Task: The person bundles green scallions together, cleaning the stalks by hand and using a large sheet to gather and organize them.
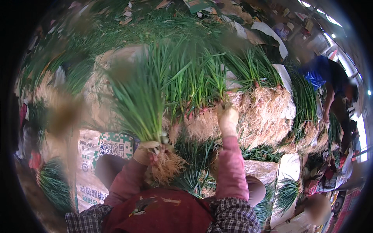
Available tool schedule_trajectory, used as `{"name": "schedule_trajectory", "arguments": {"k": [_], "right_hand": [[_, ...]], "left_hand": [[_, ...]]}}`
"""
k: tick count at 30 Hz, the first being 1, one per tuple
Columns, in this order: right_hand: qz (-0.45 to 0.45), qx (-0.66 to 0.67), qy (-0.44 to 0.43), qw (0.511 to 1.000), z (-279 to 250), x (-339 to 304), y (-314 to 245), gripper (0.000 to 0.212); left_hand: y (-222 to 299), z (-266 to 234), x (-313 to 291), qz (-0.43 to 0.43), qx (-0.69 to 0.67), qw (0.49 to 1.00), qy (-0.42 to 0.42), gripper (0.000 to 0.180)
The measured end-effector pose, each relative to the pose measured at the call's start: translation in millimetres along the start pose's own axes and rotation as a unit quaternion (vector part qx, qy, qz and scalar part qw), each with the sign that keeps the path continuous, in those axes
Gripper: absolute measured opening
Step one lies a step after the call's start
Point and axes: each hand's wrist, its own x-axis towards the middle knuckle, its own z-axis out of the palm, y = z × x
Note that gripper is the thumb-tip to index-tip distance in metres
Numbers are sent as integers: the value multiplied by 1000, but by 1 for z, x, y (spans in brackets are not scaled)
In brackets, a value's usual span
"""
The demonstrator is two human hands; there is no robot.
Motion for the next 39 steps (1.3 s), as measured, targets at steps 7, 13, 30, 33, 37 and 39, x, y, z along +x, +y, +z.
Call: {"name": "schedule_trajectory", "arguments": {"k": [7, 13, 30, 33, 37, 39], "right_hand": [[-155, 369, -183, 898, 1, -149, -52, 13], [214, 507, -371, 748, 11, -119, -68, 44], [-187, 210, -371, 885, 24, -100, -10, 30], [58, 185, -96, 976, -5, -52, -18, 28], [170, 115, -93, 974, 24, 8, 13, 40], [129, 75, -62, 987, 37, 15, 25, 37]], "left_hand": [[-11, 17, 3, -85, 78, 993, 29, 30], [-16, 18, 1, -106, 102, 985, 87, 30], [-16, 18, -3, -6, 21, 999, 24, 35], [-8, 21, -8, -39, 23, 999, 10, 37], [-18, 11, 2, -67, 23, 997, -4, 39], [-2, 28, -4, -81, 18, 997, -3, 41]]}}
